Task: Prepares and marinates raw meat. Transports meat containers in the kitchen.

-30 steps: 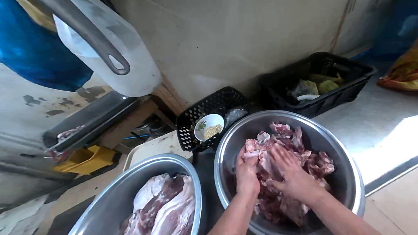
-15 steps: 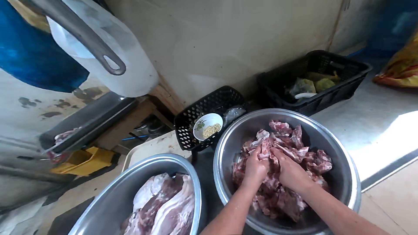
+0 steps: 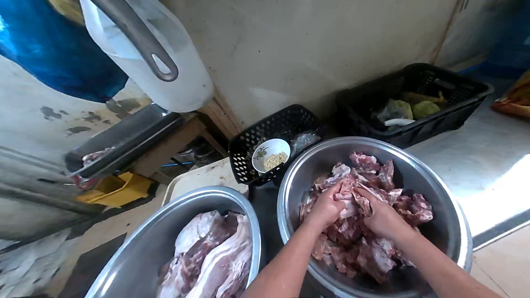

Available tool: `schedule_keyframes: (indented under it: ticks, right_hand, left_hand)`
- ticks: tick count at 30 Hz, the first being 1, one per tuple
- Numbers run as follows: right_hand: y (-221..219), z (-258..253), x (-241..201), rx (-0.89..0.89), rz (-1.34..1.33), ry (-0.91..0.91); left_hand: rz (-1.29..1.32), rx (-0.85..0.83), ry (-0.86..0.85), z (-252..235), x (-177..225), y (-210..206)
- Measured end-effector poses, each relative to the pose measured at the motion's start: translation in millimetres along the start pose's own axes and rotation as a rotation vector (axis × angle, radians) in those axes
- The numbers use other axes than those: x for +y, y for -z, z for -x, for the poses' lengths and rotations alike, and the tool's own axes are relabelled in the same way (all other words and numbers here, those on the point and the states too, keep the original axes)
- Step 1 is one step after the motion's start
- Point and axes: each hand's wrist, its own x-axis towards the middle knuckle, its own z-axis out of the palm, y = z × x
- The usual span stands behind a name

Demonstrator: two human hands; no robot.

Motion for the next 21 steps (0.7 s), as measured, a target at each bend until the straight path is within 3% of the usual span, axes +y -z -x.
schedule_keyframes:
  ticks: [9, 14, 19, 21]
  right_hand:
    - [1.9, -1.1, 8.6, 0.024, -0.083, 0.036]
    - [8.9, 1.1, 21.6, 0.162, -0.316, -0.004]
    - [4.2, -10.9, 36.1, 0.074, -0.545, -0.064]
    - [4.6, -12.7, 35.0, 0.106, -0.677, -0.096]
  left_hand:
    - [0.116, -0.139, -0.002, -13.5, -16.1, 24.7]
    - [-0.585, -0.014, 0.134, -24.9, -43.0, 34.5]
    - [-0.532, 0.292, -0.077, -13.2, -0.4, 7.2]
    - [-0.490, 0.246, -0.171, -0.2, 14.1, -8.1]
